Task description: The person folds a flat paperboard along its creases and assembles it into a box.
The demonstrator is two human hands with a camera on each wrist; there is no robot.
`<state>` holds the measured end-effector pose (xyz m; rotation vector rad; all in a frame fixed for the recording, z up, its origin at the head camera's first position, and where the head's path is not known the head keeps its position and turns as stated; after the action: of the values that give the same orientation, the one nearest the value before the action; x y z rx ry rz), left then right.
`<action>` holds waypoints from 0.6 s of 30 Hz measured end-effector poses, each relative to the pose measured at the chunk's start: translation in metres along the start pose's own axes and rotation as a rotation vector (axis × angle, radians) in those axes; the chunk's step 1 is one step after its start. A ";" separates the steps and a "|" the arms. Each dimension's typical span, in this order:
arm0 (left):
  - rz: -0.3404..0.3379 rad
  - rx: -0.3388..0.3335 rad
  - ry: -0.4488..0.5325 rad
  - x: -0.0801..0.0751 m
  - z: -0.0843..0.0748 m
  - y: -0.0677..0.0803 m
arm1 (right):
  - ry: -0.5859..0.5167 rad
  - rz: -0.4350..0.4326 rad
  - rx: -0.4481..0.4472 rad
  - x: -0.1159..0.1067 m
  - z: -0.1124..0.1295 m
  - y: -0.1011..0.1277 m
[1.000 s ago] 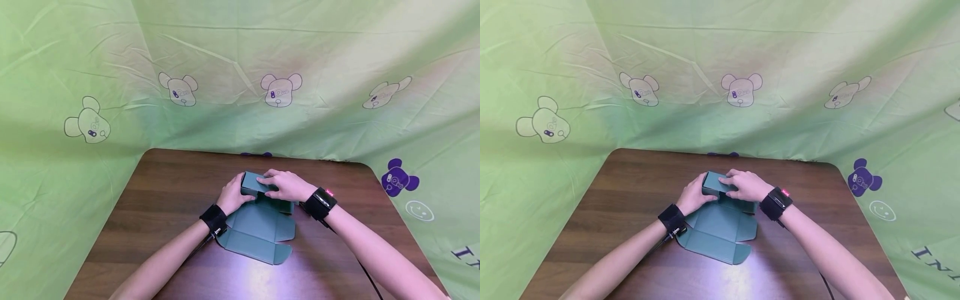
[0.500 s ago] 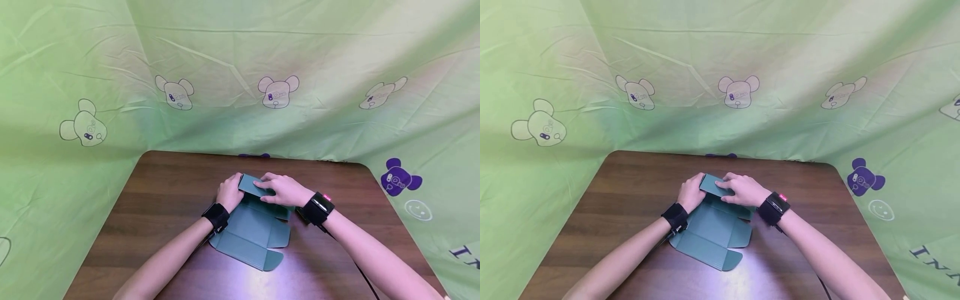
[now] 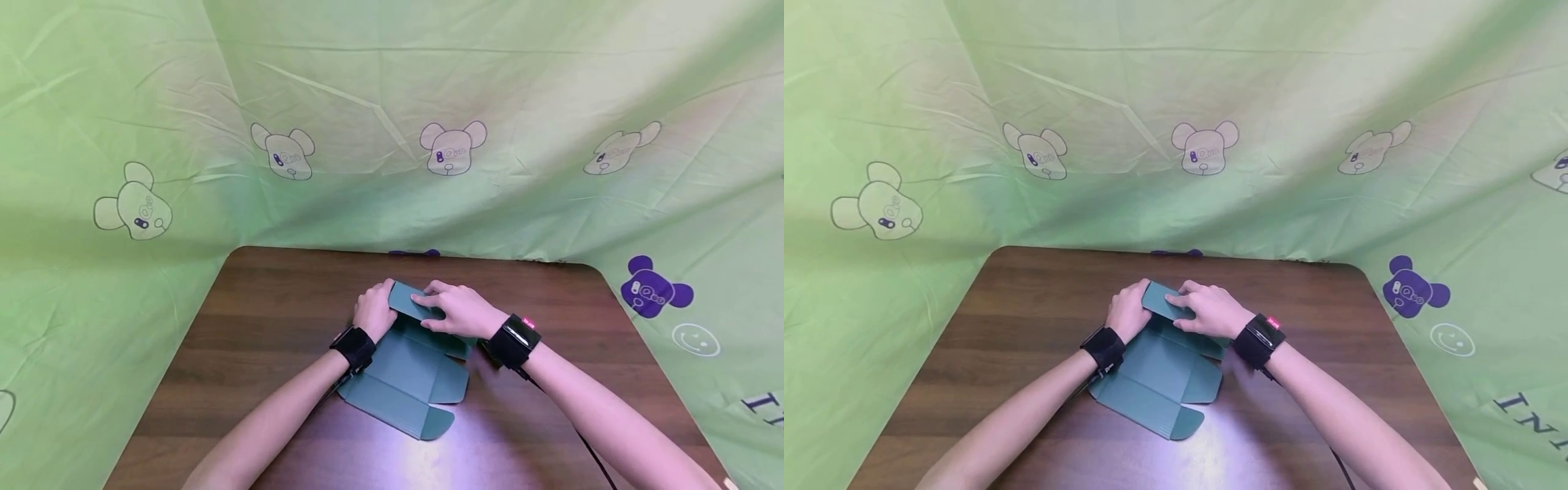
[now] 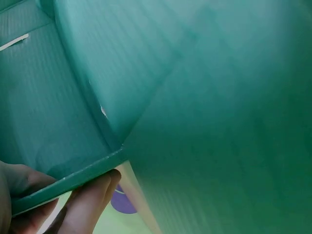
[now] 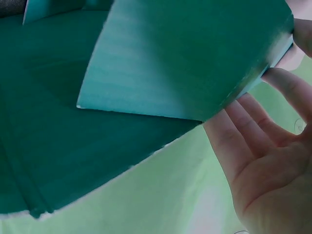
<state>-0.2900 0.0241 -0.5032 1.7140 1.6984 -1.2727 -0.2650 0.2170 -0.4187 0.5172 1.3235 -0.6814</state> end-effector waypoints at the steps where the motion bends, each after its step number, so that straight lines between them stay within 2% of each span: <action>1: -0.001 -0.002 0.006 0.001 -0.001 0.001 | -0.002 -0.003 0.000 0.000 0.000 0.001; 5: -0.017 -0.039 0.060 0.004 -0.003 0.005 | -0.012 -0.009 0.014 0.002 -0.002 0.006; 11: -0.056 -0.169 0.206 0.011 -0.004 0.013 | -0.005 -0.010 0.028 0.004 0.000 0.008; 14: -0.071 -0.204 0.213 0.013 -0.002 0.014 | 0.010 -0.013 0.032 0.005 0.001 0.007; 18: -0.079 -0.208 0.183 0.013 -0.002 0.012 | 0.026 -0.018 0.034 0.007 0.002 0.006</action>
<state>-0.2799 0.0308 -0.5161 1.6971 1.9445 -0.9556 -0.2590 0.2190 -0.4251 0.5438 1.3439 -0.7151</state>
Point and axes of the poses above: each hand's wrist, its own y-axis away from the middle knuckle, its own x-axis out of the palm, z = x × y, the point moved 2 cm from there along -y, towards the middle knuckle, and after that the axes turned 1 degree about x, right-handed, at the moved point
